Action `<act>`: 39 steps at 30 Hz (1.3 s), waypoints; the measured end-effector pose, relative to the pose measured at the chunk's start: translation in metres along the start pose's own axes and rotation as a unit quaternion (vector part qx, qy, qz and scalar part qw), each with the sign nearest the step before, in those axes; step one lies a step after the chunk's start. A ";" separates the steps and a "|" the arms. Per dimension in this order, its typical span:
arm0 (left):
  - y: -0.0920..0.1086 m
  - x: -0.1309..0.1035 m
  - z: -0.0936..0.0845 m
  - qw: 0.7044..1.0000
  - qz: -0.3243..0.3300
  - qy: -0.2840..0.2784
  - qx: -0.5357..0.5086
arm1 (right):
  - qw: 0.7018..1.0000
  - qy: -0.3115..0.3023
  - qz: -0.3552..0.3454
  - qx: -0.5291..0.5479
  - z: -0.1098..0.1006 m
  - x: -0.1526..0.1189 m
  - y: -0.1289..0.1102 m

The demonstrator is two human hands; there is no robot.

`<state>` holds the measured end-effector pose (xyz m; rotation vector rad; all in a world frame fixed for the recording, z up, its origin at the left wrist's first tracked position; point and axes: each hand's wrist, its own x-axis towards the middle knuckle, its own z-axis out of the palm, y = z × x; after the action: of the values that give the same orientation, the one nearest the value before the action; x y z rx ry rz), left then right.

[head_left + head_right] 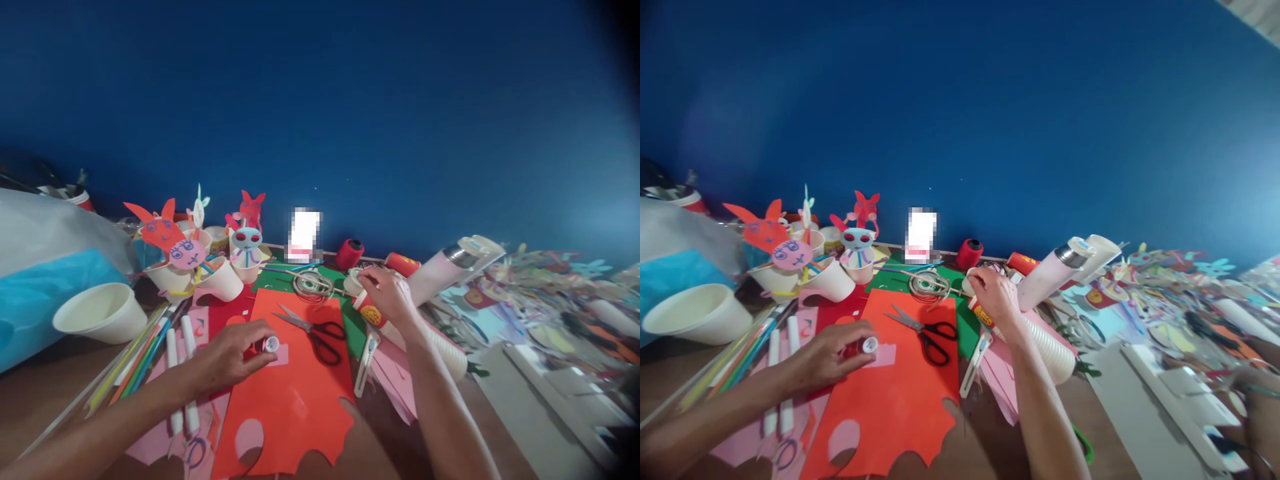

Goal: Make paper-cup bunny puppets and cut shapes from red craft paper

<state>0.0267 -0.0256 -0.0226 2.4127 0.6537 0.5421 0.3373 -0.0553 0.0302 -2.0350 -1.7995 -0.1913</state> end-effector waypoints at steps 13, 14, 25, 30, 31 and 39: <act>0.008 -0.001 -0.004 1.000 0.002 -0.015 0.021 | 1.000 0.000 0.007 0.018 0.003 0.003 0.001; 0.008 -0.001 -0.004 1.000 0.004 -0.015 0.022 | 1.000 -0.003 0.005 0.021 0.003 0.004 0.001; 0.011 0.000 -0.003 0.999 -0.005 -0.031 0.009 | 0.987 -0.084 -0.088 0.104 0.027 -0.004 -0.046; 0.012 0.003 -0.020 0.998 -0.032 0.003 -0.049 | 0.955 -0.160 -0.170 0.182 0.019 -0.022 -0.074; 0.012 0.004 -0.027 0.997 -0.042 0.017 -0.058 | 0.938 -0.193 -0.201 0.208 0.017 -0.028 -0.081; 0.018 0.002 -0.075 0.934 -0.111 0.272 -0.203 | 0.890 -0.253 -0.341 0.163 0.036 -0.061 -0.158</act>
<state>-0.0041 -0.0058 0.0460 1.7714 0.9229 1.1425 0.1676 -0.0847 0.0088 -1.2116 -2.6011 0.4650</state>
